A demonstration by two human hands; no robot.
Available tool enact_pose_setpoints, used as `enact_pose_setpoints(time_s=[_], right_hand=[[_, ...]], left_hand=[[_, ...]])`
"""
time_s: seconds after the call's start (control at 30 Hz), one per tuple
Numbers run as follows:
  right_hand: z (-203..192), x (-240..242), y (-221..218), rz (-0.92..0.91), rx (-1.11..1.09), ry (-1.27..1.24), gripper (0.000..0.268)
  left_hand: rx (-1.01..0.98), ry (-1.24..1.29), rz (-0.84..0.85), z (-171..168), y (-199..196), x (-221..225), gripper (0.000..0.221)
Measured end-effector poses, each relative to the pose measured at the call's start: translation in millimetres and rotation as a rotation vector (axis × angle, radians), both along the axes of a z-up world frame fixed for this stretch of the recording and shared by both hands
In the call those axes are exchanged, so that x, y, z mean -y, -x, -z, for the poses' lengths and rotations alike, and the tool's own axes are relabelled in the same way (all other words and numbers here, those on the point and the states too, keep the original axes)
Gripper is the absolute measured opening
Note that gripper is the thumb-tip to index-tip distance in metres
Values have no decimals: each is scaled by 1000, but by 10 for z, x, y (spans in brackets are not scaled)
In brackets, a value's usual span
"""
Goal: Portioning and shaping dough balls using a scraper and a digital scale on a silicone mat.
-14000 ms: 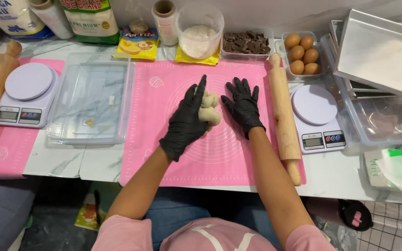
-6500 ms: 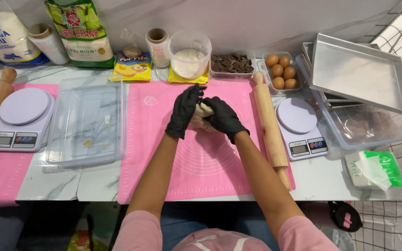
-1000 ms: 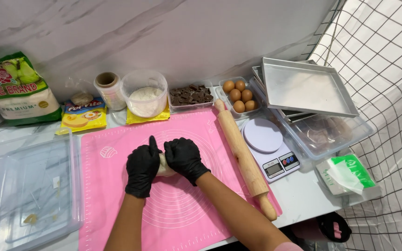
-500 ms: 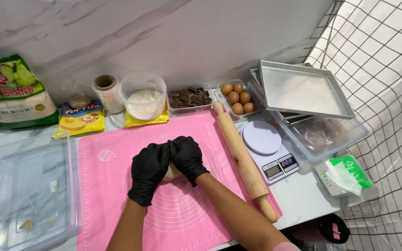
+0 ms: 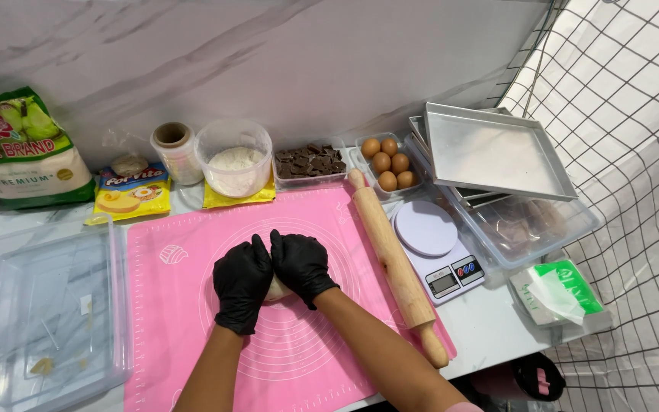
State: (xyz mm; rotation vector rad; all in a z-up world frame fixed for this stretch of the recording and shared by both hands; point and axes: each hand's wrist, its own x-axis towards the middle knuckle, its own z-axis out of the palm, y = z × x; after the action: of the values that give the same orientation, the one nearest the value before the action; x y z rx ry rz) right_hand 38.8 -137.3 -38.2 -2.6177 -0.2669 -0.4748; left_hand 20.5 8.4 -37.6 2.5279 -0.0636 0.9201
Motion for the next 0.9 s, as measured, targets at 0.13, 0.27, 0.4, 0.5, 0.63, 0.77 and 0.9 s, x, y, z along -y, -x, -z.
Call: enact_pose_setpoints(time_s=[0.13, 0.27, 0.4, 0.5, 0.63, 0.77, 0.9], right_hand=[[21, 6, 32, -20, 43, -77, 47], [-109, -2, 286, -118, 268, -149, 40], [-140, -34, 171, -122, 569, -93, 30], [-94, -34, 101, -99, 818, -43, 29], [92, 103, -56, -79, 864, -110, 21], [-311, 126, 183, -129, 881, -225, 8], [-623, 148, 227, -237, 103, -277, 25]], left_hand=[[-166, 101, 56, -44, -46, -57, 51], [-521, 393, 137, -384, 101, -79, 54], [-538, 419, 402, -905, 250, -242, 46], [-400, 162, 620, -485, 250, -245, 40], [-484, 255, 506, -268, 146, -161, 37], [223, -8, 405, -296, 85, -121, 36], [122, -92, 411, -39, -44, -196, 37]])
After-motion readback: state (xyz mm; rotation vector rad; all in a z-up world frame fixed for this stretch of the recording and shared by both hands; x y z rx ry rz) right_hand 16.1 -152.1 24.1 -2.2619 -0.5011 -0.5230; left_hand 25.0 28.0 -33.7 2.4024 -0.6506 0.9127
